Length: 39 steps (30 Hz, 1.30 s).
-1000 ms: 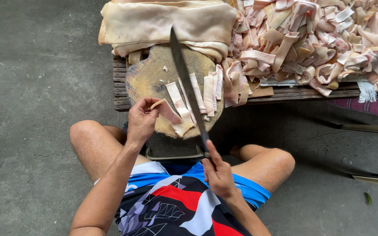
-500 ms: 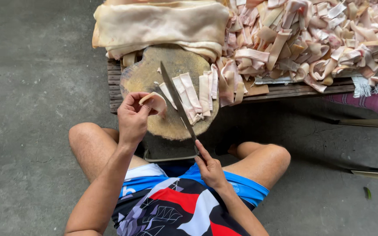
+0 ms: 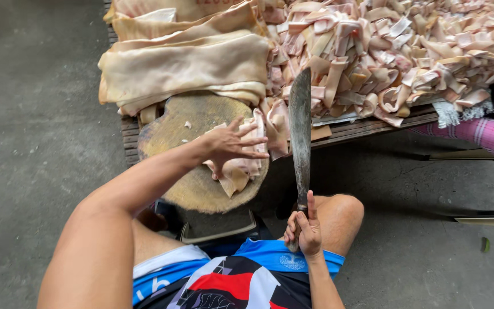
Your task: The person sits cross-legged and uses a large knife to slice sheets of pale meat into thin strips on a round wooden cutting board. The person repeatedly cuts the meat, gathers the strips, and places them onto a pile on the table.
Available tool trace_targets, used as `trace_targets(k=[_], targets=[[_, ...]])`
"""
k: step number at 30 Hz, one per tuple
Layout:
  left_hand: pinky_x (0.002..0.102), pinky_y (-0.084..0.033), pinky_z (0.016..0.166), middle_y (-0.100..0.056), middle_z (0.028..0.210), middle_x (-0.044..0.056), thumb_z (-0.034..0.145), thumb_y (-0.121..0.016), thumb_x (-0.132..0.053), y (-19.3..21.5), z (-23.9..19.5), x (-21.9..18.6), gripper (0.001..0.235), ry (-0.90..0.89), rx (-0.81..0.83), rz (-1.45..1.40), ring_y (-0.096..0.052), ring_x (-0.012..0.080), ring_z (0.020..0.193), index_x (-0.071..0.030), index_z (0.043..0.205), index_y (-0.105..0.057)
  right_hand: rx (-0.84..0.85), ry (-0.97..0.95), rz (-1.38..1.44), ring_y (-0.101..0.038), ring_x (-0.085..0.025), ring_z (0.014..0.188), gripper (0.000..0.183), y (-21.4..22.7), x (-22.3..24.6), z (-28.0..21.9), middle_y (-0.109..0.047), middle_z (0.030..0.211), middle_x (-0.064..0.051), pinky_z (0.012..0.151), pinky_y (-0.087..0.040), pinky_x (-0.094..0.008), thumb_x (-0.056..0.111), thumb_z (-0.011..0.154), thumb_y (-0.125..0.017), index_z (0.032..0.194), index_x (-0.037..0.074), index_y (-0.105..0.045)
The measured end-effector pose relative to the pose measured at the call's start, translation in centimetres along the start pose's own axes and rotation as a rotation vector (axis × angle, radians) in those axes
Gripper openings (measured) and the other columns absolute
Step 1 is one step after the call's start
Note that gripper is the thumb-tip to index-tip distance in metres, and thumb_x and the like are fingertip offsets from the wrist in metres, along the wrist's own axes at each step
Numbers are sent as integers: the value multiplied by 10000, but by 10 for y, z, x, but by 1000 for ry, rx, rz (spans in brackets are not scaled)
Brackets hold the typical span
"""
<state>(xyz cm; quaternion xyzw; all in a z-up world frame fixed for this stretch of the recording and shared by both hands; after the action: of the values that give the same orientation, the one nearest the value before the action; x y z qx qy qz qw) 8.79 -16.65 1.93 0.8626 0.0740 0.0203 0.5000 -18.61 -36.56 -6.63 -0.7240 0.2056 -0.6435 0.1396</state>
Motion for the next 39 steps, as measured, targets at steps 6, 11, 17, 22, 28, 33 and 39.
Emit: trace_targets(k=[6, 11, 17, 22, 28, 33, 39], targets=[[752, -225, 1138, -97, 1680, 42, 399, -1026, -562, 4, 48, 2, 1591, -123, 198, 34, -89, 348, 1551, -342, 1631, -44, -90, 46, 1, -519, -75, 506, 617, 14, -4, 4, -506, 705, -36, 469, -557, -276, 183, 1098, -352, 1620, 443, -151], [400, -564, 991, -541, 1341, 69, 563, -967, -292, -36, 46, 30, 1018, -140, -123, -206, -496, 286, 1273, -152, 1431, -454, -137, -3, 48, -516, -84, 498, 626, 20, -5, 7, -511, 711, -44, 478, -553, -288, 194, 1084, -359, 1607, 455, -136], [366, -606, 861, -713, 1044, 63, 812, -785, -98, -63, 15, 46, 321, 232, -313, -390, -704, 241, 975, -107, 1078, -606, -174, -19, 86, -516, -93, 473, 640, 19, -3, 12, -504, 694, -48, 455, -544, -290, 198, 1074, -391, 1612, 448, -148], [417, -578, 845, -768, 1178, 62, 688, -687, 50, 10, 31, 86, 464, 388, -724, -793, -708, 285, 1081, -145, 1106, -635, -203, -15, 175, -507, -103, 479, 634, 22, -3, 22, -497, 708, -63, 467, -547, -307, 227, 1075, -392, 1605, 462, -137], [437, -568, 864, -725, 1127, 203, 772, -910, -317, 190, 163, 183, 577, 530, -1209, -1009, -708, 328, 1029, -46, 1190, -620, -251, 45, 263, -501, -119, 468, 642, 26, -3, 32, -486, 701, -72, 457, -539, -320, 239, 1070, -403, 1603, 476, -135], [476, -569, 782, -747, 1006, 222, 748, -840, -285, 209, 213, 200, 546, 513, -1367, -865, -727, 382, 900, -34, 1203, -673, -326, 33, 271, -495, -123, 470, 651, 32, 0, 30, -479, 706, -74, 460, -535, -321, 232, 1067, -402, 1601, 479, -124], [747, -208, 1152, -703, 1208, 194, 926, -611, -528, 5, 190, 91, 592, 683, 82, -349, -651, 435, 1158, -91, 1323, -659, -307, 7, 273, -495, -122, 468, 662, 31, 8, 36, -469, 701, -61, 459, -534, -317, 240, 1063, -389, 1601, 493, -97]])
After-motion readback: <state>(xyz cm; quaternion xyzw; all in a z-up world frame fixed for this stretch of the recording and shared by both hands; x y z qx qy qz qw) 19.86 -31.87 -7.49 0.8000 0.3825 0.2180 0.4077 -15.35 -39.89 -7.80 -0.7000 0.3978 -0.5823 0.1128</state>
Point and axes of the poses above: each hand's wrist, its own z-axis towards the middle knuckle, its own y-axis out of the back of the hand, x = y × z, the point moved 3 cm from there along z, towards the middle knuckle
